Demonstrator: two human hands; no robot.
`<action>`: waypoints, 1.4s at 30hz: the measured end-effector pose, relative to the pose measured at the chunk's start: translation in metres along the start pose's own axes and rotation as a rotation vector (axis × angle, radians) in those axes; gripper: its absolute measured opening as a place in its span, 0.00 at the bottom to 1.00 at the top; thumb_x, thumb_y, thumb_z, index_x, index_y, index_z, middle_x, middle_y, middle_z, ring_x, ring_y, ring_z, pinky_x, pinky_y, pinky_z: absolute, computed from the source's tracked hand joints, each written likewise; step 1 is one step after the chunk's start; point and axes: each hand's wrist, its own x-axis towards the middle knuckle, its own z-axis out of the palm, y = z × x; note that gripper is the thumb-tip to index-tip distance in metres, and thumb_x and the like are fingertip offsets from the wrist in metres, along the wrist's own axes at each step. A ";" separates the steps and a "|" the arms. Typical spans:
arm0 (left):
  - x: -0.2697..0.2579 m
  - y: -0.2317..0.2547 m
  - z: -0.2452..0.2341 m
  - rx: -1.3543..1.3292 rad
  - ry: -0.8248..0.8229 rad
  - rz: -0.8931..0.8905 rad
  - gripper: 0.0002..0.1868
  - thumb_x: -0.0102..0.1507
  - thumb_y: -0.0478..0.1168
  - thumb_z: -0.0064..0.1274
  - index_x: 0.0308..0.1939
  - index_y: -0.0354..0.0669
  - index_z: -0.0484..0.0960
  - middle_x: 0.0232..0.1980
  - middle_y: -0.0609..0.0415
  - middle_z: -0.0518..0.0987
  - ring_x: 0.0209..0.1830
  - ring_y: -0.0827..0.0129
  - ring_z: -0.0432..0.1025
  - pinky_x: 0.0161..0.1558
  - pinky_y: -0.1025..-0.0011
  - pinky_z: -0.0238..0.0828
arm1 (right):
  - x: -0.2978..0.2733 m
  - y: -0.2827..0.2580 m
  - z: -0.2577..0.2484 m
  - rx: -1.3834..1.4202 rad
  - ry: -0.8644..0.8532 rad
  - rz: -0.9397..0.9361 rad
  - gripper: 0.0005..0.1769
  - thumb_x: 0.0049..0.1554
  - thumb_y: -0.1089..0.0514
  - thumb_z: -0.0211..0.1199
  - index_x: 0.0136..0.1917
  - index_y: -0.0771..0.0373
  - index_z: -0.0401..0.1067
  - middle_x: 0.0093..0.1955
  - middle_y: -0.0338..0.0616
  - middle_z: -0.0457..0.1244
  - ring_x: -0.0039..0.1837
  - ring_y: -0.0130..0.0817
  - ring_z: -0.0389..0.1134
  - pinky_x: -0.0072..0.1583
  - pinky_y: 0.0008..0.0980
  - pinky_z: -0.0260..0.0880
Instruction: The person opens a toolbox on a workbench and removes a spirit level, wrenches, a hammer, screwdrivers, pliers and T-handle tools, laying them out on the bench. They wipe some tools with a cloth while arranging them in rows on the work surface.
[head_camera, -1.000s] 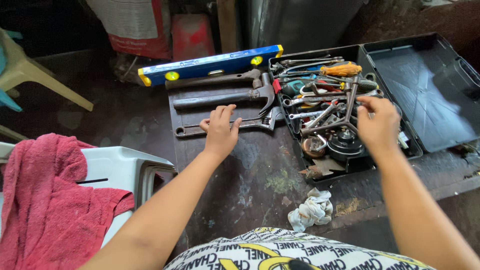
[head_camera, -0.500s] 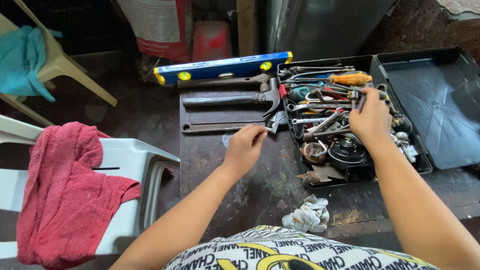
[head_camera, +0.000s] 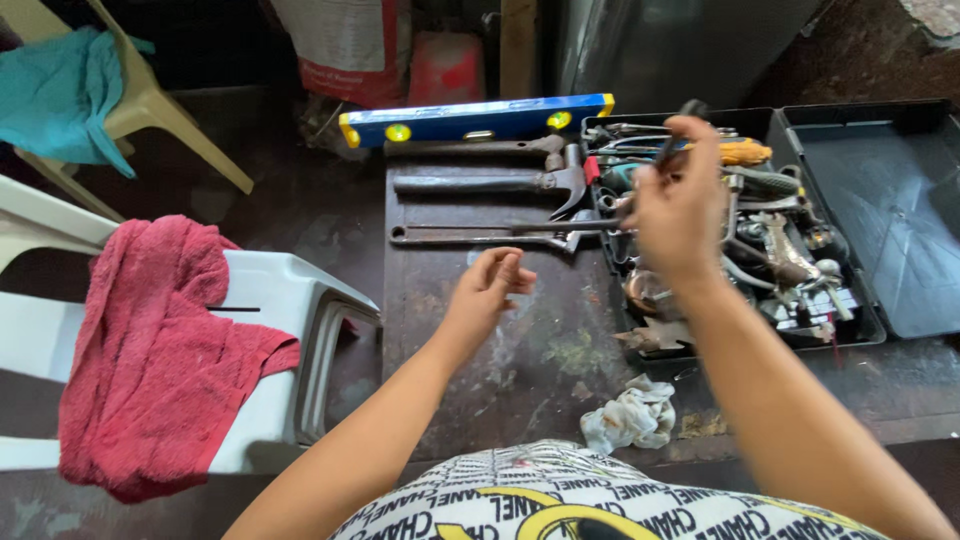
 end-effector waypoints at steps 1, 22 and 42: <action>-0.004 0.000 -0.004 -0.082 -0.042 -0.056 0.21 0.71 0.53 0.45 0.61 0.45 0.74 0.46 0.60 0.84 0.47 0.76 0.79 0.45 0.74 0.74 | -0.006 -0.003 0.019 0.110 -0.011 0.062 0.28 0.65 0.72 0.54 0.74 0.60 0.50 0.52 0.47 0.60 0.42 0.37 0.74 0.37 0.30 0.78; -0.022 -0.046 -0.023 0.269 -0.102 -0.560 0.19 0.72 0.47 0.43 0.38 0.36 0.80 0.26 0.54 0.74 0.20 0.72 0.63 0.24 0.68 0.60 | -0.189 0.021 0.008 -0.518 -0.347 0.280 0.17 0.58 0.55 0.63 0.61 0.55 0.74 0.53 0.42 0.71 0.55 0.40 0.72 0.56 0.38 0.70; -0.007 -0.051 0.015 0.996 -0.400 0.146 0.14 0.66 0.42 0.52 0.37 0.33 0.83 0.39 0.34 0.81 0.43 0.39 0.76 0.46 0.51 0.73 | -0.203 -0.014 -0.065 -0.584 -0.485 0.277 0.14 0.49 0.59 0.68 0.51 0.57 0.78 0.48 0.42 0.70 0.54 0.42 0.68 0.57 0.40 0.68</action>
